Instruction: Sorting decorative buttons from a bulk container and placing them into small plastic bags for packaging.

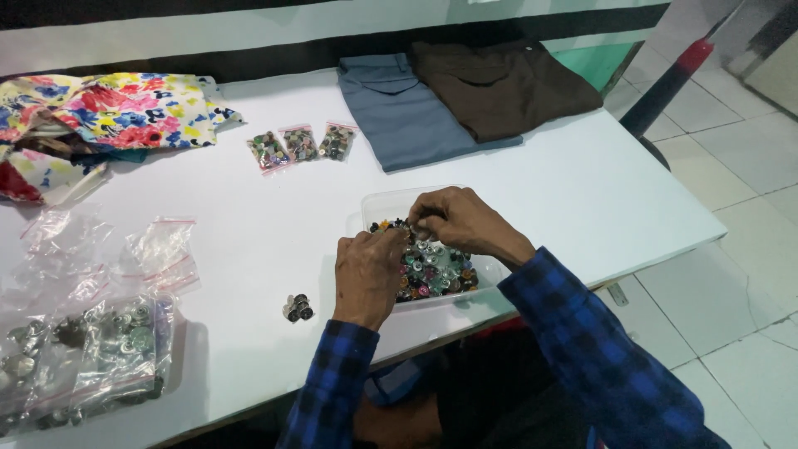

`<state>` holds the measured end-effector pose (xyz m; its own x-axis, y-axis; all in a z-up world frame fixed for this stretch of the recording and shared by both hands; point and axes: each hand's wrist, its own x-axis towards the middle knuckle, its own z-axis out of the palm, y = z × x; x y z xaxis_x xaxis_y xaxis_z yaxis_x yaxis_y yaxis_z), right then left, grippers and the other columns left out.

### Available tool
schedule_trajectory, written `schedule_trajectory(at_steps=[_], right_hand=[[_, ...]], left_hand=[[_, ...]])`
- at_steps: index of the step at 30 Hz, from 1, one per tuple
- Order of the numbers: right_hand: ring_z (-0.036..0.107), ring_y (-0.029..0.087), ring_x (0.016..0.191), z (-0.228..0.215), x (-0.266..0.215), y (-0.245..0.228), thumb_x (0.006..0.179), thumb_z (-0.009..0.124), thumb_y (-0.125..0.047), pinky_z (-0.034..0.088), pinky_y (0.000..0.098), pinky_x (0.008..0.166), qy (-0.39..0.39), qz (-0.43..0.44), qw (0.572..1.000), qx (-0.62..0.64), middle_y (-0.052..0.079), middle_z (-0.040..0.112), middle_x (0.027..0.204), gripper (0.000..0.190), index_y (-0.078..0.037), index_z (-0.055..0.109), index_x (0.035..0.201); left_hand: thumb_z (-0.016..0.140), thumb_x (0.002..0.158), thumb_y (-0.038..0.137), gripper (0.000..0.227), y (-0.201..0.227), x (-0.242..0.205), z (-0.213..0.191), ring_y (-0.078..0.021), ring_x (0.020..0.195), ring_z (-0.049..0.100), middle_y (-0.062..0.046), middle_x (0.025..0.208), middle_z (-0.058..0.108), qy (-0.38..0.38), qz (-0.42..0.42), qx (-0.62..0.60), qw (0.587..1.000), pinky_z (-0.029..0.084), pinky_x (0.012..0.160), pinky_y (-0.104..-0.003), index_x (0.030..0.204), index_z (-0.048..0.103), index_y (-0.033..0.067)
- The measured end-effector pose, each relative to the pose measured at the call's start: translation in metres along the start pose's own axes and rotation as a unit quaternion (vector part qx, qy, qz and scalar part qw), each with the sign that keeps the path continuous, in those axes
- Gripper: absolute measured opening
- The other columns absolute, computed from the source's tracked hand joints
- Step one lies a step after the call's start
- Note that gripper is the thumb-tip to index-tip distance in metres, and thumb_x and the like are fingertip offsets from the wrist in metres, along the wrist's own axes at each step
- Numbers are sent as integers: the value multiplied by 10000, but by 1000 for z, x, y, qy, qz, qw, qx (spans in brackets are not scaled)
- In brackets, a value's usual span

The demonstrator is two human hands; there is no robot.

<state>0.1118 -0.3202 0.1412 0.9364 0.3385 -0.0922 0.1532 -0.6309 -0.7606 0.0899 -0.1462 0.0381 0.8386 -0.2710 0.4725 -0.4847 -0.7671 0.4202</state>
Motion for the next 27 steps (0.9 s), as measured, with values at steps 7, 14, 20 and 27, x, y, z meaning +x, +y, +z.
schedule_trajectory(at_steps=[7,14,20,27], right_hand=[[744,338,963,16,32,45,907,638,-40,611,442,870,0,-32,952,-305,130,765,965,253,-141,789,1083],[729,350,985,19,33,58,879,633,-89,597,468,894,-15,-30,935,-352,108,766,969,265,-187,789,1070],[710,400,1041,11,36,58,881,642,-89,558,512,948,-12,-22,974,-224,149,771,1009,257,-139,773,1096],[743,356,975,-5,18,36,828,756,-105,593,486,897,13,-26,1000,-12,171,779,952,182,-80,787,1006]], left_hand=[[652,963,175,107,0,-3,1,-172,845,711,39,791,740,33,-1,2,999,446,798,-306,1012,733,226],[653,955,137,154,12,-1,-15,-191,875,717,12,813,747,6,-36,-4,999,455,817,-314,1069,724,213],[667,941,123,236,10,0,-11,-199,912,718,11,844,754,-19,-46,-3,999,448,862,-331,1137,705,248],[674,934,122,209,5,0,-4,-191,917,716,24,852,756,-9,-40,-9,999,444,855,-322,1094,715,250]])
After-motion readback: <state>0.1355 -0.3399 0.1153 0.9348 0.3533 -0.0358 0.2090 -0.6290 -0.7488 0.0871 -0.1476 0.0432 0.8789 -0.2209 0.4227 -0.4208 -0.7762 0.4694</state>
